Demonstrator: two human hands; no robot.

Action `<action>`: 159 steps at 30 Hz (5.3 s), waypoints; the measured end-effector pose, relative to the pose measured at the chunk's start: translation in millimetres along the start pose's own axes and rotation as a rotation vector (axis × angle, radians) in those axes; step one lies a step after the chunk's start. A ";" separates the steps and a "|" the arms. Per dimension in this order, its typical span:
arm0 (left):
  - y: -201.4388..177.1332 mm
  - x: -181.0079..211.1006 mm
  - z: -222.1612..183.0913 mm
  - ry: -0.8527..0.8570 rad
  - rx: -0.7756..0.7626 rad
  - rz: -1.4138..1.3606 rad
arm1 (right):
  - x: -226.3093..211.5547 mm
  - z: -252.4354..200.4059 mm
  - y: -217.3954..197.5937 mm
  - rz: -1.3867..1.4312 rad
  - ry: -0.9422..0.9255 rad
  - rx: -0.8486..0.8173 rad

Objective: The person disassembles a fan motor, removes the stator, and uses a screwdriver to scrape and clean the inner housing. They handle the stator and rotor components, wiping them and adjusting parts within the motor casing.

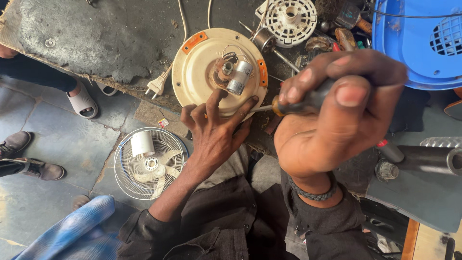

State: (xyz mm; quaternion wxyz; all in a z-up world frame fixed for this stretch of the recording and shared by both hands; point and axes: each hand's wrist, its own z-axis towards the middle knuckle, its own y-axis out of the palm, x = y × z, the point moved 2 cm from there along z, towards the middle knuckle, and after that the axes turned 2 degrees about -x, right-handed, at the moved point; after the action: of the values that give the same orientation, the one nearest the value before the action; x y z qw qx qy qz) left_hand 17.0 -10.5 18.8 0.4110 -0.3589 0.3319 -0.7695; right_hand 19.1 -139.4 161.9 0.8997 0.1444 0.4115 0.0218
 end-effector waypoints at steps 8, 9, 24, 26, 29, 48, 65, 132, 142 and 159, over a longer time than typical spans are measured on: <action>1.5 -1.9 -3.2 0.010 -0.015 -0.007 | 5.3 2.1 -13.6 0.000 0.020 -0.081; 1.4 -2.2 -3.2 0.013 -0.016 -0.007 | 4.7 -0.9 -11.2 0.005 0.006 -0.047; -2.2 -9.6 -2.9 0.027 0.013 -0.098 | -19.1 15.4 -2.1 0.260 0.332 -0.428; -6.6 -11.7 -4.5 0.017 0.011 -0.156 | -10.9 20.0 1.3 0.202 0.300 -0.416; -18.5 -13.9 1.4 0.018 0.031 -0.292 | -3.6 28.0 -0.1 0.146 0.263 -0.402; -32.5 2.4 74.9 -0.005 -0.157 -0.802 | 0.3 22.0 -12.5 -0.017 0.116 -0.224; -40.2 21.0 70.6 0.092 -0.250 -0.636 | -13.4 -10.9 -18.0 -0.218 -0.097 -0.179; -17.8 -1.0 40.8 0.465 -0.013 -0.013 | 26.5 -103.2 -195.1 -0.403 0.162 0.429; -16.0 -12.4 37.4 0.510 -0.105 -0.016 | 27.4 -104.2 -197.5 -0.403 0.169 0.431; -9.8 -5.2 52.3 0.527 -0.025 0.018 | 27.1 -104.4 -198.4 -0.396 0.181 0.417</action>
State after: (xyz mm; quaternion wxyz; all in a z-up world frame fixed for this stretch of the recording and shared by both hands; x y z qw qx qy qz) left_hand 58.4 -12.9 52.5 0.3125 -0.1482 0.4400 -0.8287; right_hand -56.7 -299.8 22.2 0.7970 0.2404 0.5057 -0.2264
